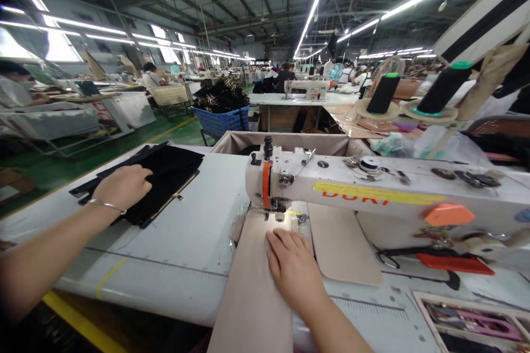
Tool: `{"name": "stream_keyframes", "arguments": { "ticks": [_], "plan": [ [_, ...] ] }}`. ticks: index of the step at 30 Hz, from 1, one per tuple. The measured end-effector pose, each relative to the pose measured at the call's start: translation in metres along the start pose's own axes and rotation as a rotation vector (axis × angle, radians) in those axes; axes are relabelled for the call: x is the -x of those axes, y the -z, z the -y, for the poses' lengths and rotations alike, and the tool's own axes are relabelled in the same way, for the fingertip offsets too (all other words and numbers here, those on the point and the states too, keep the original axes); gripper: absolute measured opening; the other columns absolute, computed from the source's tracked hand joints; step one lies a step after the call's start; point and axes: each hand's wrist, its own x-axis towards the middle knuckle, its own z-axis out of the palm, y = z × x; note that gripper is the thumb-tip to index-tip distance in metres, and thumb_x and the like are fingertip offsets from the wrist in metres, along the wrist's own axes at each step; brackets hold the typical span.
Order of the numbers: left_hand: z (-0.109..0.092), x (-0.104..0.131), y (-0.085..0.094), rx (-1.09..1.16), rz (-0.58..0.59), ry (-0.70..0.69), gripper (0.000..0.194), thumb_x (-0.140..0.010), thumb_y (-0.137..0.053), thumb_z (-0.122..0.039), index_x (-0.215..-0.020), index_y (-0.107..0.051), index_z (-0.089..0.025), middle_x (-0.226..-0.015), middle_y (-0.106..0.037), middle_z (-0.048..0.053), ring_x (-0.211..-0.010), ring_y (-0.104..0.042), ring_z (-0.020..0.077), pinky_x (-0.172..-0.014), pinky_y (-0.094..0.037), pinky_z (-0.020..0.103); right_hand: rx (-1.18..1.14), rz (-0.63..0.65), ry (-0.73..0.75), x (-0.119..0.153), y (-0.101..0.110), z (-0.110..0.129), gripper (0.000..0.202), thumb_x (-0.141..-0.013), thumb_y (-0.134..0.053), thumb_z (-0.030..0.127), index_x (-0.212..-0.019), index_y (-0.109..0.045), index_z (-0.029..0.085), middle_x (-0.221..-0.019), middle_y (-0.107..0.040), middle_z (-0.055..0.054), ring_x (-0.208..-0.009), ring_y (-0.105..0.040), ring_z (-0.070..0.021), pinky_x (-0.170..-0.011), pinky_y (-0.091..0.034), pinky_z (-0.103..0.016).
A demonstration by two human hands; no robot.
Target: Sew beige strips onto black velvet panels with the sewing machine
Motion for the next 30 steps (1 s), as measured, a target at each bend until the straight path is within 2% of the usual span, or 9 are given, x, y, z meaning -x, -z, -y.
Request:
{"name": "stream_keyframes", "arguments": {
  "ticks": [2,4,7,8,12,15,19,24,30],
  "plan": [
    [-0.034,0.006,0.012,-0.072,-0.042,0.039,0.028,-0.082,-0.045,-0.022,-0.094,-0.068,-0.013,-0.100,-0.068,0.014,-0.105,-0.062,0.0378,-0.098,-0.041,0.058,0.009,0.020,-0.013,-0.005,0.003,0.003,0.037,-0.098,-0.052,0.026,-0.135,-0.054,0.027,-0.126,-0.059,-0.006,-0.110,-0.055,-0.0253,-0.096,-0.043,-0.042],
    [-0.078,0.023,0.014,-0.058,0.017,0.010,0.026,-0.084,-0.046,-0.024,-0.099,-0.068,-0.021,-0.105,-0.069,0.005,-0.099,-0.064,0.0296,-0.094,-0.049,0.046,0.036,0.035,-0.028,-0.011,0.005,0.005,0.034,-0.098,-0.054,0.029,-0.131,-0.056,0.028,-0.119,-0.061,-0.006,-0.106,-0.056,-0.0253,-0.092,-0.044,-0.041],
    [-0.134,0.049,-0.004,0.257,0.399,-0.173,0.032,-0.098,-0.039,-0.034,-0.099,-0.069,-0.025,-0.105,-0.069,0.001,-0.096,-0.065,0.0205,-0.088,-0.053,0.032,0.079,0.019,-0.042,-0.016,0.003,0.009,0.032,-0.098,-0.054,0.031,-0.129,-0.058,0.028,-0.116,-0.062,-0.007,-0.107,-0.055,-0.0266,-0.094,-0.042,-0.043],
    [-0.143,0.054,-0.015,0.313,0.431,-0.216,0.036,-0.100,-0.035,-0.037,-0.104,-0.069,-0.026,-0.114,-0.067,0.001,-0.104,-0.063,0.0202,-0.094,-0.051,0.033,0.083,0.004,-0.037,-0.017,0.001,0.010,0.033,-0.098,-0.054,0.030,-0.130,-0.057,0.027,-0.119,-0.061,-0.008,-0.111,-0.054,-0.0273,-0.097,-0.041,-0.044],
    [-0.137,0.040,-0.070,0.198,0.238,-0.104,0.046,-0.097,-0.042,-0.046,-0.127,-0.058,-0.014,-0.128,-0.057,0.015,-0.122,-0.051,0.0308,-0.109,-0.036,0.051,0.053,-0.024,-0.001,-0.015,-0.004,0.009,0.037,-0.099,-0.052,0.028,-0.135,-0.052,0.023,-0.137,-0.053,-0.008,-0.129,-0.044,-0.0264,-0.112,-0.030,-0.046],
    [-0.124,0.020,-0.095,0.164,0.279,-0.037,0.042,-0.089,-0.054,-0.046,-0.112,-0.062,-0.012,-0.109,-0.061,0.017,-0.106,-0.055,0.0334,-0.097,-0.042,0.053,0.035,-0.020,-0.004,-0.014,-0.005,0.007,0.036,-0.100,-0.050,0.028,-0.135,-0.052,0.023,-0.139,-0.053,-0.008,-0.131,-0.043,-0.0256,-0.114,-0.028,-0.045],
    [-0.139,0.013,-0.094,0.255,0.361,-0.096,0.018,-0.087,-0.053,-0.034,-0.088,-0.060,-0.017,-0.092,-0.062,0.009,-0.090,-0.058,0.0263,-0.086,-0.047,0.041,0.020,-0.025,-0.014,-0.015,-0.006,0.006,0.037,-0.099,-0.052,0.029,-0.136,-0.052,0.024,-0.139,-0.054,-0.007,-0.130,-0.046,-0.0262,-0.112,-0.031,-0.046],
    [-0.182,0.013,-0.082,0.462,0.471,-0.133,0.025,-0.093,-0.048,-0.037,-0.107,-0.063,-0.022,-0.094,-0.068,0.001,-0.087,-0.063,0.0189,-0.081,-0.047,0.030,-0.001,-0.036,-0.030,-0.015,-0.008,0.006,0.039,-0.097,-0.055,0.029,-0.136,-0.051,0.023,-0.138,-0.055,-0.008,-0.128,-0.047,-0.0261,-0.111,-0.032,-0.045],
    [-0.228,0.002,-0.095,0.497,0.465,-0.073,0.015,-0.085,-0.061,-0.033,-0.081,-0.068,-0.020,-0.081,-0.069,0.001,-0.076,-0.063,0.0183,-0.069,-0.045,0.026,-0.008,-0.027,-0.023,-0.015,-0.006,0.004,0.041,-0.099,-0.049,0.023,-0.140,-0.047,0.021,-0.138,-0.055,-0.008,-0.128,-0.046,-0.0243,-0.110,-0.033,-0.043]
  ]
}}
